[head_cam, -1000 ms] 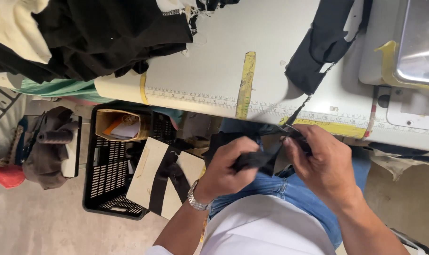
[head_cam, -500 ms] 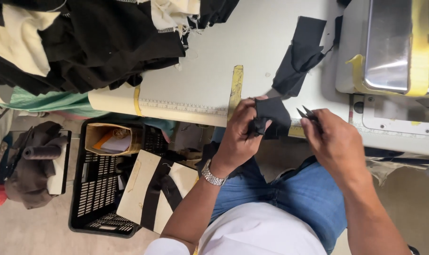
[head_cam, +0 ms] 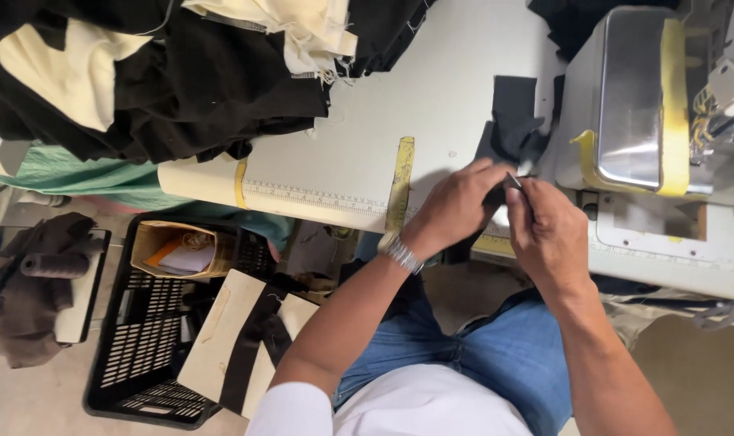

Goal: Trimming and cutting small black fabric pieces using hand-held thread snips at a factory workstation.

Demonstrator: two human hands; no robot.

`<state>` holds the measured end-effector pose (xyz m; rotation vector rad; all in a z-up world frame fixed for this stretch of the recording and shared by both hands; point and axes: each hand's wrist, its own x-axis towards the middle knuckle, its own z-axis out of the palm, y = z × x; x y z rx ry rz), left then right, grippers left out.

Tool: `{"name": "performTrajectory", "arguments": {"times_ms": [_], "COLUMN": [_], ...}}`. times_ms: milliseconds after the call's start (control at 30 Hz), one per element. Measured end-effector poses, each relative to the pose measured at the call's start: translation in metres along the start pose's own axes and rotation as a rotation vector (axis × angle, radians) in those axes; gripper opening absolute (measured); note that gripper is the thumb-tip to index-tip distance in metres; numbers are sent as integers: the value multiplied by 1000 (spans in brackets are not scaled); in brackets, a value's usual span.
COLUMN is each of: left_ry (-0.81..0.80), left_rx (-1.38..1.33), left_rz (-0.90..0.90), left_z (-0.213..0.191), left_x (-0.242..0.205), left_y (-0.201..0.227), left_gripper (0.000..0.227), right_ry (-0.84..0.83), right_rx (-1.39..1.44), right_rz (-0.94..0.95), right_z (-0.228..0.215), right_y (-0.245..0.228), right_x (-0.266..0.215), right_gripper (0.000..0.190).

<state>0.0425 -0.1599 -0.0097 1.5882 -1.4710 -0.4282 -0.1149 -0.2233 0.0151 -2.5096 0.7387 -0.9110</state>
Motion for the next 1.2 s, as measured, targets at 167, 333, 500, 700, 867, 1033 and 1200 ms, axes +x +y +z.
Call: {"name": "performTrajectory", "arguments": {"times_ms": [167, 333, 500, 700, 867, 1033, 1200], "left_ry": [449, 802, 530, 72, -329, -315, -322], "left_rx": [-50, -133, 315, 532, 515, 590, 608], "left_rz": [-25, -14, 76, 541, 315, 309, 260], "left_z": [-15, -40, -18, 45, 76, 56, 2], "left_x": [89, 207, 313, 401, 404, 364, 338], "left_y": [-52, -80, -68, -69, -105, -119, -135], "left_gripper": [31, 19, 33, 49, 45, 46, 49], "right_ry": [-43, -115, -107, -45, -17, 1, -21], "right_rx": [12, 0, 57, 11, -5, -32, 9], "right_rz": [56, 204, 387, 409, 441, 465, 485], "right_z": [-5, 6, 6, 15, 14, 16, 12], "right_y": [42, 85, 80, 95, 89, 96, 88], "right_x": [-10, -23, -20, -29, -27, -34, -28], "right_gripper": [19, 27, 31, 37, 37, 36, 33]}}
